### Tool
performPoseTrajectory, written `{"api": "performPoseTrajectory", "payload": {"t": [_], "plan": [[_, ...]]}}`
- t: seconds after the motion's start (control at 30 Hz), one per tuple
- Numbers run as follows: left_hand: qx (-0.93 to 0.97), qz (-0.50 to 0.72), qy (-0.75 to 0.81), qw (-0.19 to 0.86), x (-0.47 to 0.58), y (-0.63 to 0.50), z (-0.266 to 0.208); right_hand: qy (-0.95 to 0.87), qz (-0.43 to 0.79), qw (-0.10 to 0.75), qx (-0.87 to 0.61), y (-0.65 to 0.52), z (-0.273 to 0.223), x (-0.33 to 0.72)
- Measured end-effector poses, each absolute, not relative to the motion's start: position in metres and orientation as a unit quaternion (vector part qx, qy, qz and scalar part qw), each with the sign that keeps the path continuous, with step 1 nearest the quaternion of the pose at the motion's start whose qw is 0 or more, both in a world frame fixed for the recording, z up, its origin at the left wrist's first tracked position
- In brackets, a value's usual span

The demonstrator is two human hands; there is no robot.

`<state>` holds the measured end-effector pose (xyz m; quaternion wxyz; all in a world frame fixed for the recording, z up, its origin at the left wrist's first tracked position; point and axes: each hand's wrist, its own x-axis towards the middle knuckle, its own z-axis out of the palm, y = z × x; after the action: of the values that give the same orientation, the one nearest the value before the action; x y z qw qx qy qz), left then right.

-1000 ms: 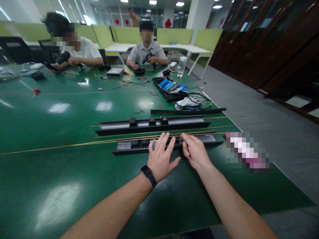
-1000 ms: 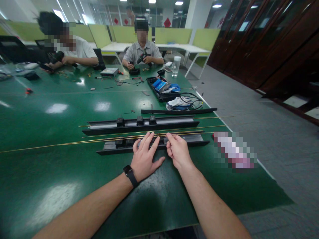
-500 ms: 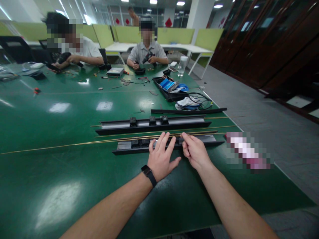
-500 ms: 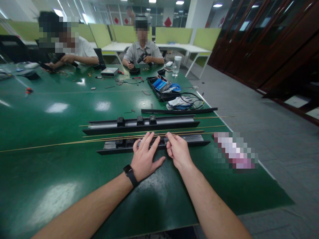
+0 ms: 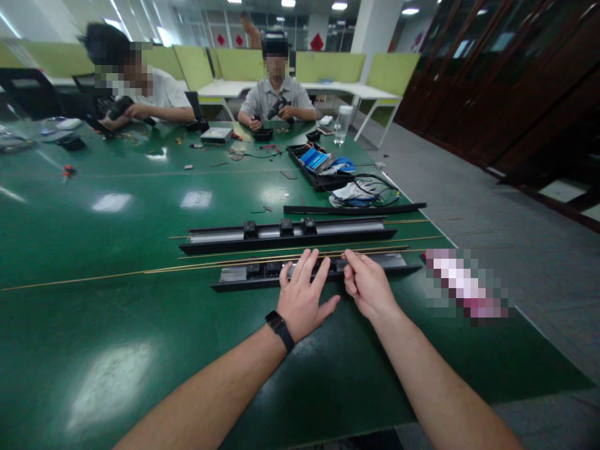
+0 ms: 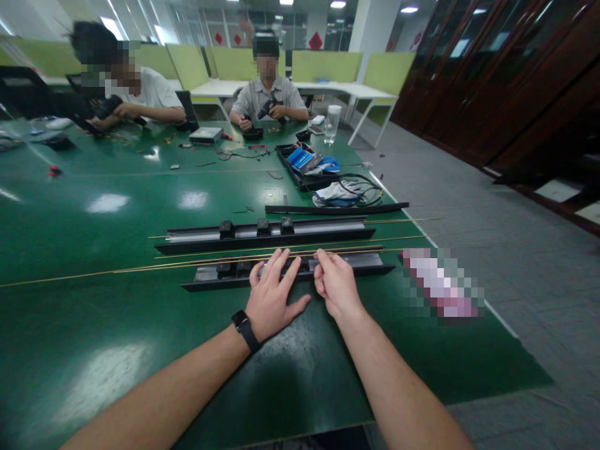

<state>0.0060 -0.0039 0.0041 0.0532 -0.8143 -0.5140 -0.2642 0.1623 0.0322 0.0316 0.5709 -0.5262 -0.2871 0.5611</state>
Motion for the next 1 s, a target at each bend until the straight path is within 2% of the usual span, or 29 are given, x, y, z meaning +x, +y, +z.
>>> {"api": "performPoseTrajectory", "payload": {"t": [1.0], "plan": [[-0.814, -0.258, -0.518, 0.05, 0.0064, -0.0034, 0.003, -0.295, 0.562, 0.559, -0.533, 0.032, 0.0321, 0.1617]]}}
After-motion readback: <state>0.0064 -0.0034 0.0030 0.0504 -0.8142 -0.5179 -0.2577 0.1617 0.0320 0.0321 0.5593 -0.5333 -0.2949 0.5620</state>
